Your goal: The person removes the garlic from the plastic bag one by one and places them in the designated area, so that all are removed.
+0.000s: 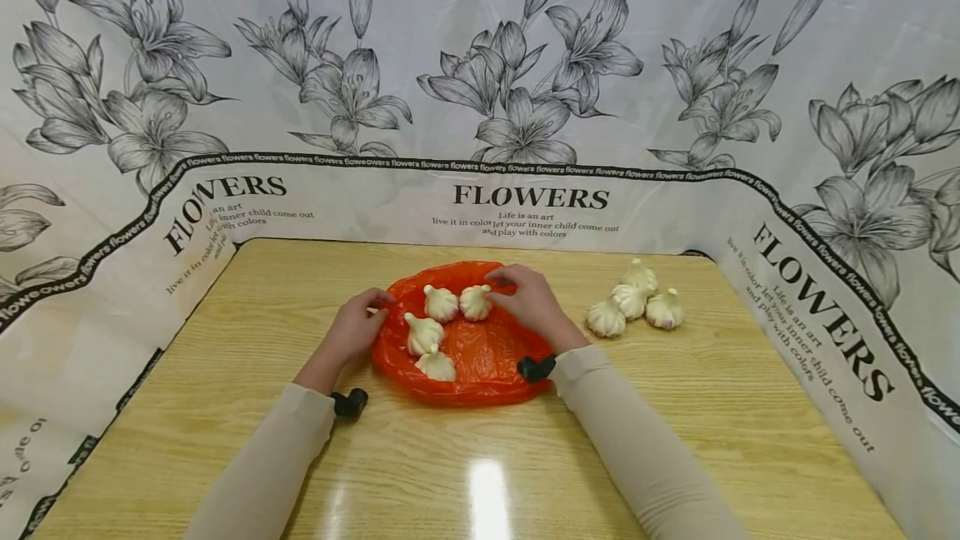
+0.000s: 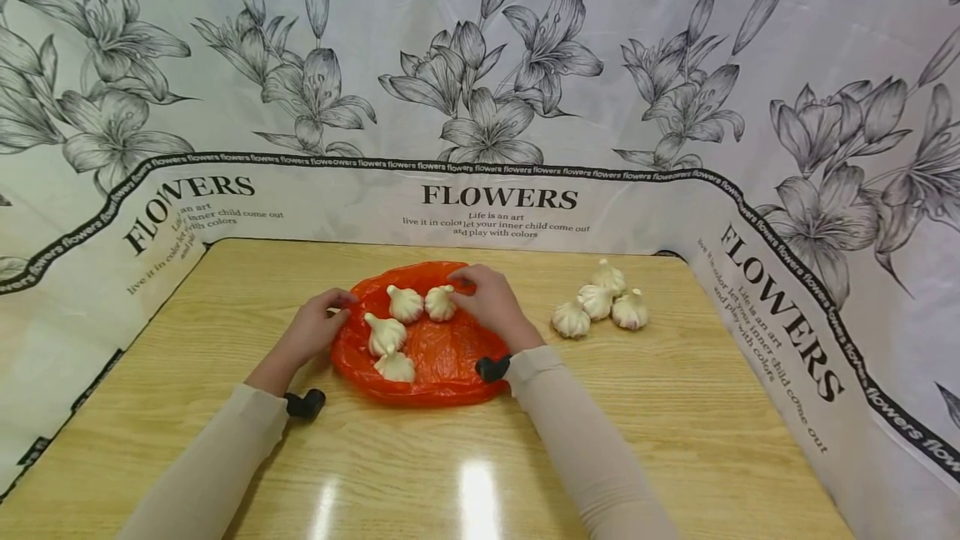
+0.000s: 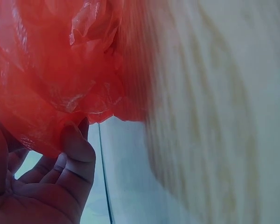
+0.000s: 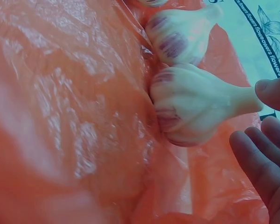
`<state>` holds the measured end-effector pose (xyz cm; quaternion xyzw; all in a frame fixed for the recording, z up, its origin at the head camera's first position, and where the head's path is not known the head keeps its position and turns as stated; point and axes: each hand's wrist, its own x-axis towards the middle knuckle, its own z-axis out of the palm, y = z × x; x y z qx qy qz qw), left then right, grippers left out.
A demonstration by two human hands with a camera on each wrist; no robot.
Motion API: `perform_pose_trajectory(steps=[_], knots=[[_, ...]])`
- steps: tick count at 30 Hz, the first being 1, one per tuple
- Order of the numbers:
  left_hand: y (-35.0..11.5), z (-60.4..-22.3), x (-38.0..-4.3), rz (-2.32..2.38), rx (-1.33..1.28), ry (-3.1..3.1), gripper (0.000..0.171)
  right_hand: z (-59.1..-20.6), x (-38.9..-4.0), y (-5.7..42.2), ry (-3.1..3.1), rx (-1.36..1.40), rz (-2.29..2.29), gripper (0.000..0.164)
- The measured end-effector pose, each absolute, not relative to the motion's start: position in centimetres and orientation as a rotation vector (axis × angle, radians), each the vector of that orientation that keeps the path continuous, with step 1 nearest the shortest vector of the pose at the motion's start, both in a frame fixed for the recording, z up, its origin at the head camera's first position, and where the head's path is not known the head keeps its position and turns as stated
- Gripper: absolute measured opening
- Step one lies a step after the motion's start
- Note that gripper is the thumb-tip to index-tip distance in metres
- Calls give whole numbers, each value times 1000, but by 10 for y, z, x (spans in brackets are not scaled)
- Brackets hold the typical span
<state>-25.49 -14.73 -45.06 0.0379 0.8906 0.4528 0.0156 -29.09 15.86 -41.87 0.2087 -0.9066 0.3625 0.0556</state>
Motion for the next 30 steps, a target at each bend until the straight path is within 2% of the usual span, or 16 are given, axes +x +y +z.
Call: perform_pose_trajectory(steps=[19, 30], knots=[[-148, -452, -256, 1417, 131, 2770, 20, -427, -291, 151, -2779, 484, 1207, 25], [-148, -452, -254, 1422, 88, 2741, 21, -419, -284, 156, -2746, 480, 1314, 28]])
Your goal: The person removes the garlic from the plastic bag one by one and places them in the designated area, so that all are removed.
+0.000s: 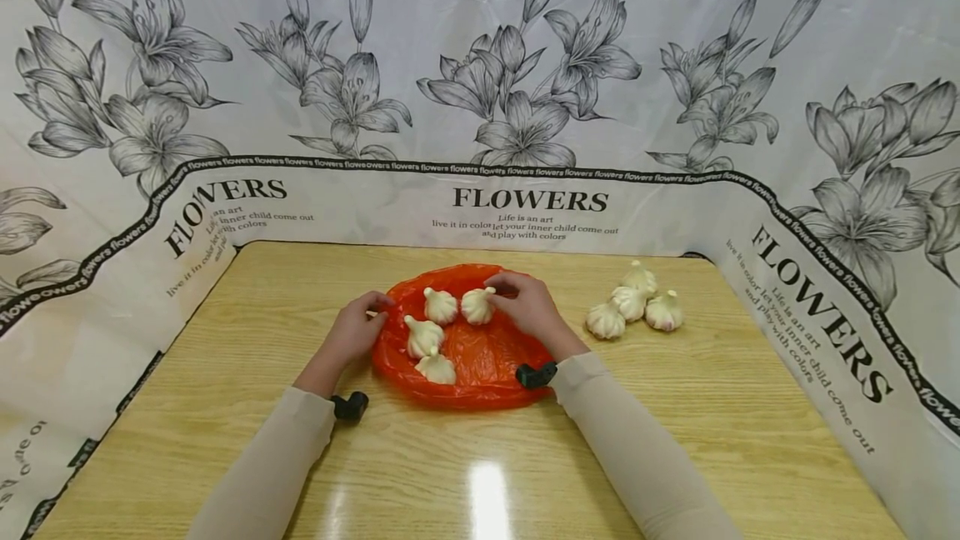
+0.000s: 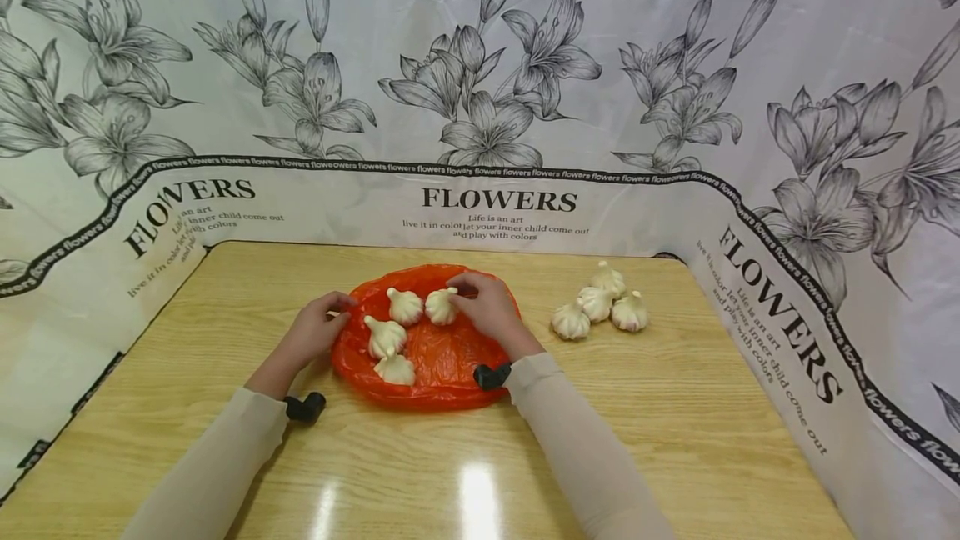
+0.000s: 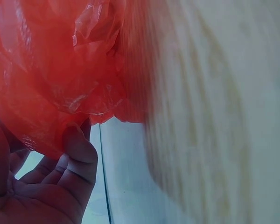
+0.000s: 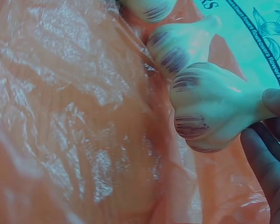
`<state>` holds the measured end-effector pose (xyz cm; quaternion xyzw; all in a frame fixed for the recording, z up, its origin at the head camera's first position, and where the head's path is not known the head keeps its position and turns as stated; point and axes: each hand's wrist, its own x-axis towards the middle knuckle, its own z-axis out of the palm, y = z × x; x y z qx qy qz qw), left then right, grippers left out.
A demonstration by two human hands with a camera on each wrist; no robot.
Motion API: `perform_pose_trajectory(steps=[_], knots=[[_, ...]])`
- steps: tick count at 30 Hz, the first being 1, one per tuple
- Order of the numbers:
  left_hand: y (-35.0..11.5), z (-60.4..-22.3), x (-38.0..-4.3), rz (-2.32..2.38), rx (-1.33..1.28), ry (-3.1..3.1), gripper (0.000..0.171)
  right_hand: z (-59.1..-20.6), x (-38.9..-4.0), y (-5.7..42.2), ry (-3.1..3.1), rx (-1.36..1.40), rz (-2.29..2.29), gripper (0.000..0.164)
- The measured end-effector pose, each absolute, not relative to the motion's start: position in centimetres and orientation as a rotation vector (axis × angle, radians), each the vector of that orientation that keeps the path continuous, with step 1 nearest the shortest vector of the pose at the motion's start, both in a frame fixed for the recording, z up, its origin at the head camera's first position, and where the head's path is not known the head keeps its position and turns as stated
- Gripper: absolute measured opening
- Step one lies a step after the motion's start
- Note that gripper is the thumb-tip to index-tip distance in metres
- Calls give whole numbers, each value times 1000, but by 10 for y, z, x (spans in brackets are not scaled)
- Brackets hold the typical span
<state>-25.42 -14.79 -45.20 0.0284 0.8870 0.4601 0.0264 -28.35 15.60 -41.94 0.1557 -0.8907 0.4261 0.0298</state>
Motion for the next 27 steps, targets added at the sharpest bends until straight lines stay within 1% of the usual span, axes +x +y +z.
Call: perform_pose_trajectory(steps=[16, 27], knots=[[-149, -455, -251, 1419, 86, 2751, 21, -398, -268, 172, -2706, 456, 1429, 34], [-148, -448, -251, 1397, 105, 2784, 21, -383, -262, 193, -2637, 483, 1440, 31]])
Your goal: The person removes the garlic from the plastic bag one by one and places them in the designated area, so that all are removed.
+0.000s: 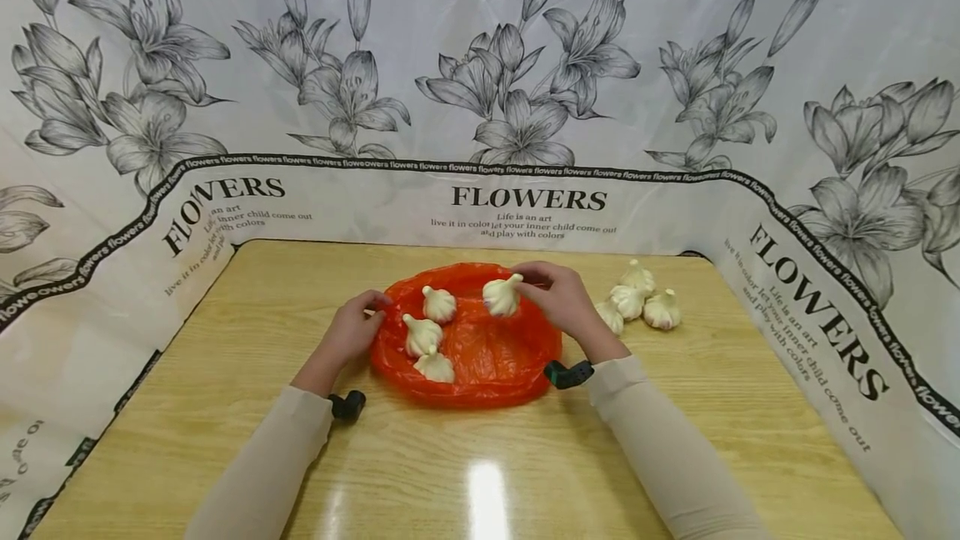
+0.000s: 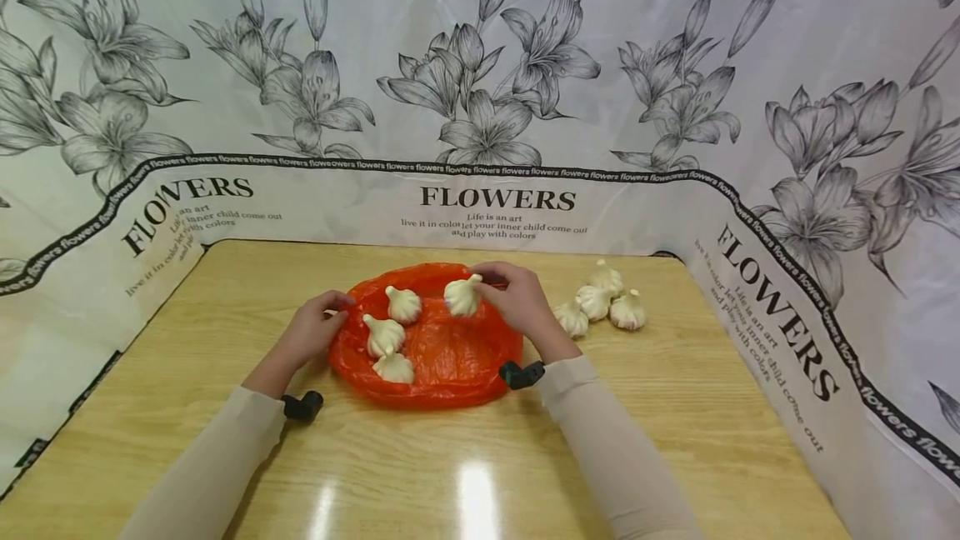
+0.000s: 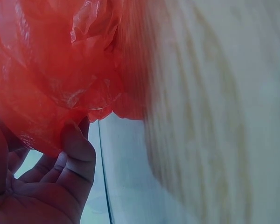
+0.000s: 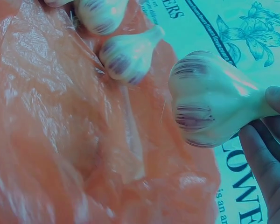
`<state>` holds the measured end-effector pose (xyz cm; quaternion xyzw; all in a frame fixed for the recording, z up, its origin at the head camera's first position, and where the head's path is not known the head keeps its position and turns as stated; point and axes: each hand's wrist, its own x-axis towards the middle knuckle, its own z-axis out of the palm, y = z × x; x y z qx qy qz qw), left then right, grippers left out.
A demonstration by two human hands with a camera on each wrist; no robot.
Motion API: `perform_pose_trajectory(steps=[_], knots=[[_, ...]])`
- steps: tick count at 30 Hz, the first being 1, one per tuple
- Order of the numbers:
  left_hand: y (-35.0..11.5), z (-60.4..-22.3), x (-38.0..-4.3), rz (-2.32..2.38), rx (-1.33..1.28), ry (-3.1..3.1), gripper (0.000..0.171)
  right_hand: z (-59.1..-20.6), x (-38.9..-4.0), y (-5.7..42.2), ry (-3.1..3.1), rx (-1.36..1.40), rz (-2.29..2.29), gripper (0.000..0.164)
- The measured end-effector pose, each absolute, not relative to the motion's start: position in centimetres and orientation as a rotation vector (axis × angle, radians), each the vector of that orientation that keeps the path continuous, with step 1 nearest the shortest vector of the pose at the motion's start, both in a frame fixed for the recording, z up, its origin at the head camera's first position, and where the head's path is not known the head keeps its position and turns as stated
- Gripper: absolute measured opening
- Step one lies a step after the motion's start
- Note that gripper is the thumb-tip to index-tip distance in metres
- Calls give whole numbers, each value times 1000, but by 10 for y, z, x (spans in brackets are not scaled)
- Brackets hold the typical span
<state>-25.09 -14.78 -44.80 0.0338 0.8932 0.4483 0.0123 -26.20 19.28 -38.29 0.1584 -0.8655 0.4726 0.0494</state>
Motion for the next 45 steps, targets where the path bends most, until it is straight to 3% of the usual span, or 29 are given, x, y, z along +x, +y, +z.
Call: perform_pose_trajectory(steps=[20, 45], knots=[[-147, -448, -255, 1412, 124, 2784, 22, -358, -248, 245, -2690, 399, 1297, 40], [-147, -450, -255, 1392, 99, 2764, 22, -357, -226, 304, -2697, 343, 1213, 38]])
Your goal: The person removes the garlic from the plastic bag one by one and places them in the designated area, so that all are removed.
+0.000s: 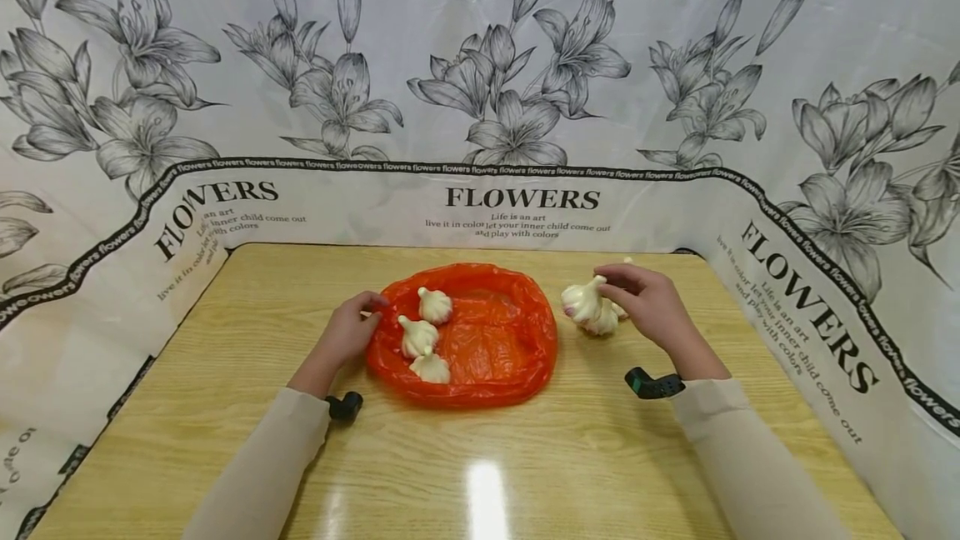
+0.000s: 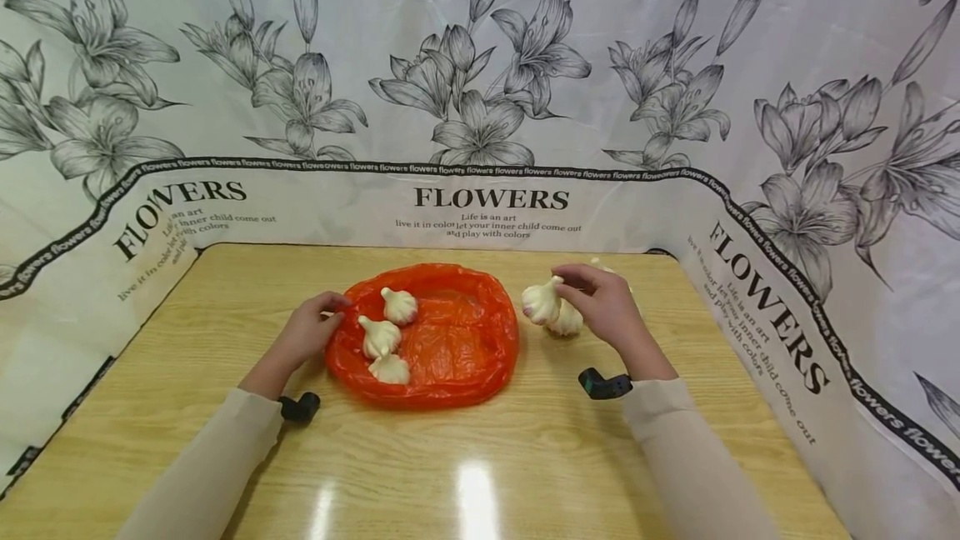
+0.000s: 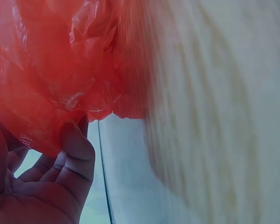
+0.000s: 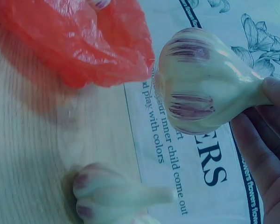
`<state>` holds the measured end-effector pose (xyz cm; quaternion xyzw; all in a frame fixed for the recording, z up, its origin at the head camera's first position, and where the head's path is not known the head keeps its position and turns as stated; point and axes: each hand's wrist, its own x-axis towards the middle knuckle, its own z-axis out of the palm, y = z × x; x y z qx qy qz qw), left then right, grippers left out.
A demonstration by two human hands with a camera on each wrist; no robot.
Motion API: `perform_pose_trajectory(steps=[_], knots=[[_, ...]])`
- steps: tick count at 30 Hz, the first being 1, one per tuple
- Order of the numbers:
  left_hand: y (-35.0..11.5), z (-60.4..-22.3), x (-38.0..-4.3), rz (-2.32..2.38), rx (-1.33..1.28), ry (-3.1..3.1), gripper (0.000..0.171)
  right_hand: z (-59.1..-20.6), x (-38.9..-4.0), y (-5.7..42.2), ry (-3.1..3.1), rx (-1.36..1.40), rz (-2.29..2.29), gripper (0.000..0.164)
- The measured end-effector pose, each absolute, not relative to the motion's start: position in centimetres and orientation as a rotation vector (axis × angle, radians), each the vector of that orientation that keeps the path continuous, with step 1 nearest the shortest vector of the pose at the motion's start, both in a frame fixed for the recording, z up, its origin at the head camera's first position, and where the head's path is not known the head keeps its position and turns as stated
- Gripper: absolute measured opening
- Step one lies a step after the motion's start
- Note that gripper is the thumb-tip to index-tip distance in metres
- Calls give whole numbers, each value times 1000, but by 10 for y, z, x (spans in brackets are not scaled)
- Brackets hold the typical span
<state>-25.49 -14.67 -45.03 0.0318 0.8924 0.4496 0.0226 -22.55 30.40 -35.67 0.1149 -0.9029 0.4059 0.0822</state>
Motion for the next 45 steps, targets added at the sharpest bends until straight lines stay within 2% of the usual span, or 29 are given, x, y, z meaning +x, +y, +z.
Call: perform_pose_trajectory(steps=[24, 45], knots=[[-145, -447, -254, 1408, 103, 2759, 22, -366, -212, 361, -2770, 220, 1094, 44], [-147, -448, -254, 1392, 93, 2755, 22, -387, -215, 390, -2796, 153, 1048, 39]])
